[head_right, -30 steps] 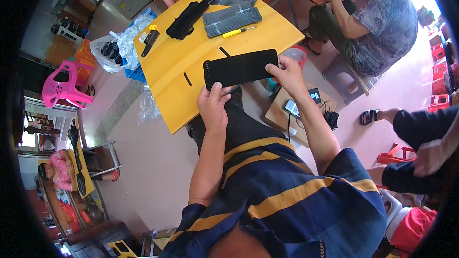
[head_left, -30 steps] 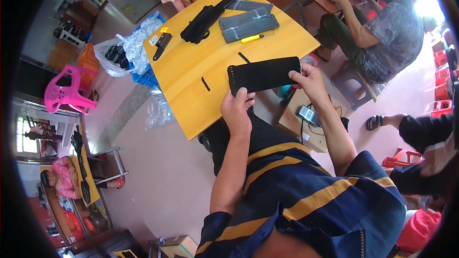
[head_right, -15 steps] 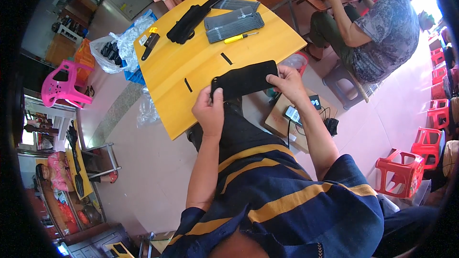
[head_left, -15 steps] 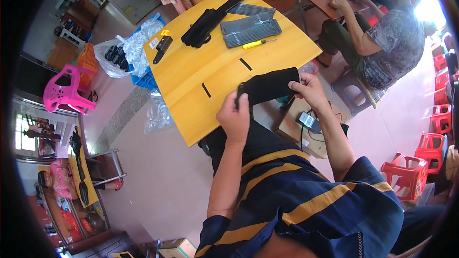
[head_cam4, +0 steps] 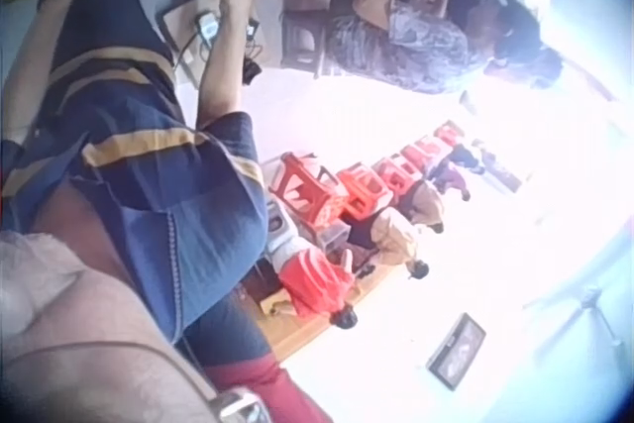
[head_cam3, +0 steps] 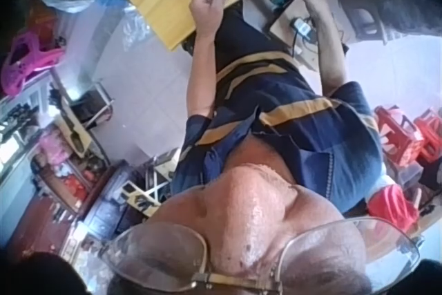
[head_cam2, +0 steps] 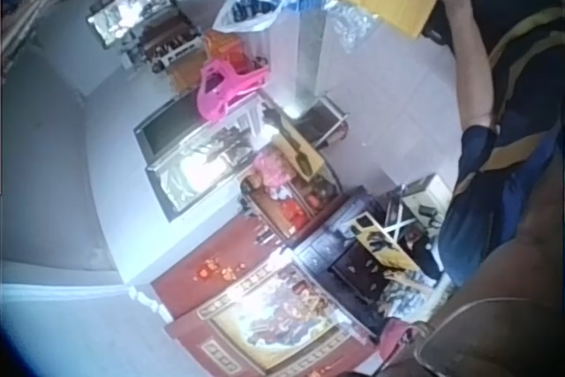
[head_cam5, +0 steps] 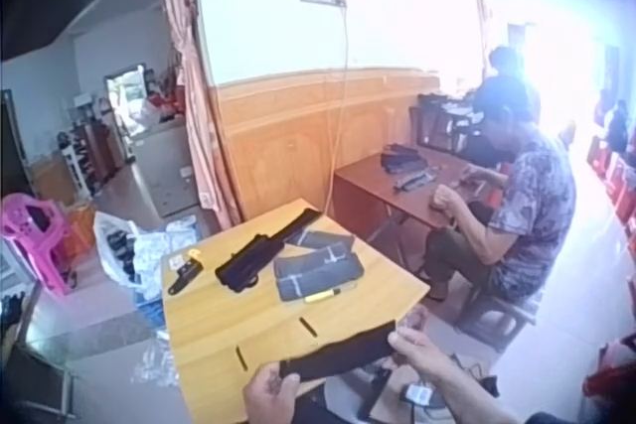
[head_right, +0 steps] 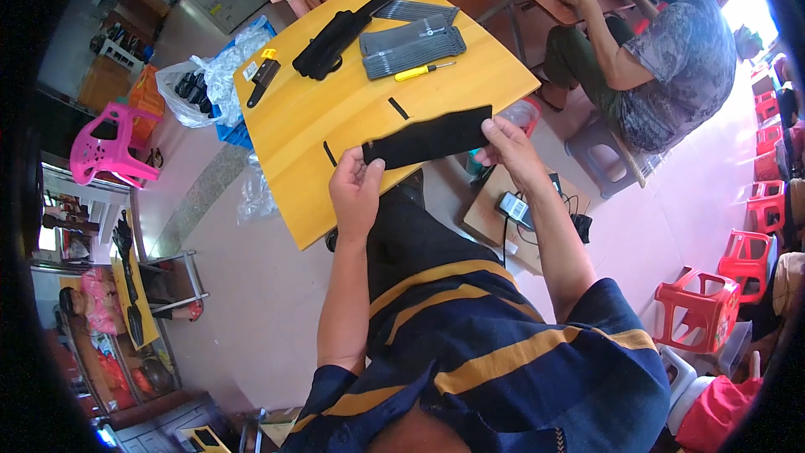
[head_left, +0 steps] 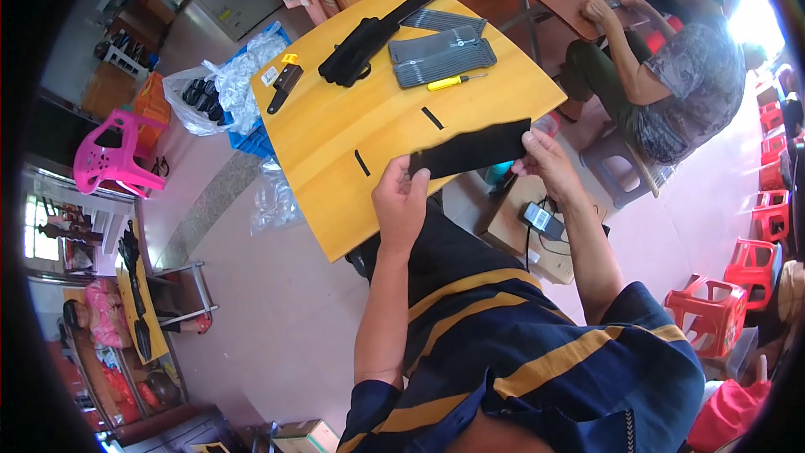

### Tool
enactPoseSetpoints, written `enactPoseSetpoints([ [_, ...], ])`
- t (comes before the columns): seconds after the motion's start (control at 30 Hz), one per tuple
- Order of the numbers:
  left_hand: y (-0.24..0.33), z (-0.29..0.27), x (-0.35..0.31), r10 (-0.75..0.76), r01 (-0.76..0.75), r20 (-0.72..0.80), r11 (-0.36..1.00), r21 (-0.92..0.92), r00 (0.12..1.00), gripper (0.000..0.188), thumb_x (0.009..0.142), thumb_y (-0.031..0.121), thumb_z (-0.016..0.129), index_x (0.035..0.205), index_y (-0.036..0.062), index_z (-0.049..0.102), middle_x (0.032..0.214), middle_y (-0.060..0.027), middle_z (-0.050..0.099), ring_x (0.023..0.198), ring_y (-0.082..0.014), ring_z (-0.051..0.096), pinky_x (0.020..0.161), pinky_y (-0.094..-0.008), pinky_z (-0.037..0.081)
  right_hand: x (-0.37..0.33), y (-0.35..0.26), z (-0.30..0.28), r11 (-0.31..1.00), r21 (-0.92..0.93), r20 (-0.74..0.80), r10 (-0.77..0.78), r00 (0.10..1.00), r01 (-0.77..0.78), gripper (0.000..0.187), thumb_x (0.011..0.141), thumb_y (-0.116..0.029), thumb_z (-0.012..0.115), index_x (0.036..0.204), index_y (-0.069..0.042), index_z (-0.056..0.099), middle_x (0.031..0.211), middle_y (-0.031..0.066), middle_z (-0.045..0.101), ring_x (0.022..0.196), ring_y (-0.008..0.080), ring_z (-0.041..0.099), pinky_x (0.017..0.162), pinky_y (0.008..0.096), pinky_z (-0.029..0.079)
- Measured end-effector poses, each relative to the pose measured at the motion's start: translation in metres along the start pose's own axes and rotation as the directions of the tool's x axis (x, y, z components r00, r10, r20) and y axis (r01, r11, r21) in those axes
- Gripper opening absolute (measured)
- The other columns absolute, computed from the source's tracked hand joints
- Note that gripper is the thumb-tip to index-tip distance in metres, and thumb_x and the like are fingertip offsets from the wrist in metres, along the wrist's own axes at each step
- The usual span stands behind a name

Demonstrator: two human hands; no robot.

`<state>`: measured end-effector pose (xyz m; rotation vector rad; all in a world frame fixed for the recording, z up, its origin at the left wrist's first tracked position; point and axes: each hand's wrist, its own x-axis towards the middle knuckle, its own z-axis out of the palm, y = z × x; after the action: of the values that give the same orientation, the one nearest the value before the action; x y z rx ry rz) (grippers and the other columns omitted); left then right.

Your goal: Assembling and inspecting black ribbed plastic straps and components on a wooden table in a workshop.

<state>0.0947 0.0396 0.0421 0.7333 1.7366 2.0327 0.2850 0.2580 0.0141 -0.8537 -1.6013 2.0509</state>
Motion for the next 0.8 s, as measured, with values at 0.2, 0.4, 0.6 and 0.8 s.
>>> enactPoseSetpoints([
  [0.2, 0.019, -0.009, 0.007, 0.371, -0.439, 0.244, 0.820, 0.368, 0.896, 0.024, 0.082, -0.010, 0.065, 0.099, 0.0051, 0.073, 0.122, -0.0145, 0.071, 0.115, -0.0336, 0.065, 0.098, -0.0397, 0.052, -0.003, -0.010, -0.003, 0.878, 0.452, 0.192, 0.077, 0.978, -0.158, 0.057, 0.110, -0.044, 0.051, 0.136, 0.006, 0.056, 0.125, 0.0206, 0.067, 0.097, 0.0242, 0.075, 0.088, 0.0334, 0.063],
  [0.4, 0.024, -0.008, 0.007, 0.405, -0.490, 0.278, 0.767, 0.415, 0.871, 0.029, 0.079, -0.011, 0.063, 0.100, 0.0065, 0.073, 0.141, -0.0173, 0.060, 0.125, -0.0387, 0.059, 0.104, -0.0454, 0.049, 0.007, -0.003, -0.013, 0.889, 0.441, 0.125, 0.071, 0.990, -0.119, 0.040, 0.095, 0.005, 0.063, 0.135, -0.001, 0.061, 0.126, 0.0079, 0.068, 0.106, 0.0150, 0.071, 0.093, 0.0309, 0.062],
  [0.6, 0.014, -0.013, 0.002, 0.247, -0.247, 0.055, 0.879, 0.409, 0.967, 0.057, 0.086, -0.011, 0.062, 0.140, 0.0059, 0.059, 0.149, -0.0175, 0.056, 0.131, -0.0326, 0.060, 0.104, -0.0396, 0.051, 0.031, -0.014, -0.007, 0.918, 0.396, 0.131, -0.028, 0.991, -0.026, 0.039, 0.095, 0.004, 0.066, 0.132, -0.006, 0.062, 0.119, 0.0067, 0.071, 0.099, 0.0150, 0.072, 0.088, 0.0303, 0.061],
  [0.8, -0.019, -0.037, -0.013, 0.050, -0.045, -0.027, 0.984, 0.171, 0.998, 0.043, 0.099, 0.005, 0.062, 0.141, 0.0004, 0.057, 0.125, -0.0154, 0.069, 0.100, -0.0203, 0.071, 0.088, -0.0328, 0.057, 0.067, -0.036, -0.002, 0.940, 0.332, 0.022, -0.088, 0.996, 0.076, 0.044, 0.097, 0.004, 0.063, 0.138, -0.008, 0.057, 0.111, 0.0055, 0.073, 0.094, 0.0141, 0.071, 0.090, 0.0301, 0.058],
])
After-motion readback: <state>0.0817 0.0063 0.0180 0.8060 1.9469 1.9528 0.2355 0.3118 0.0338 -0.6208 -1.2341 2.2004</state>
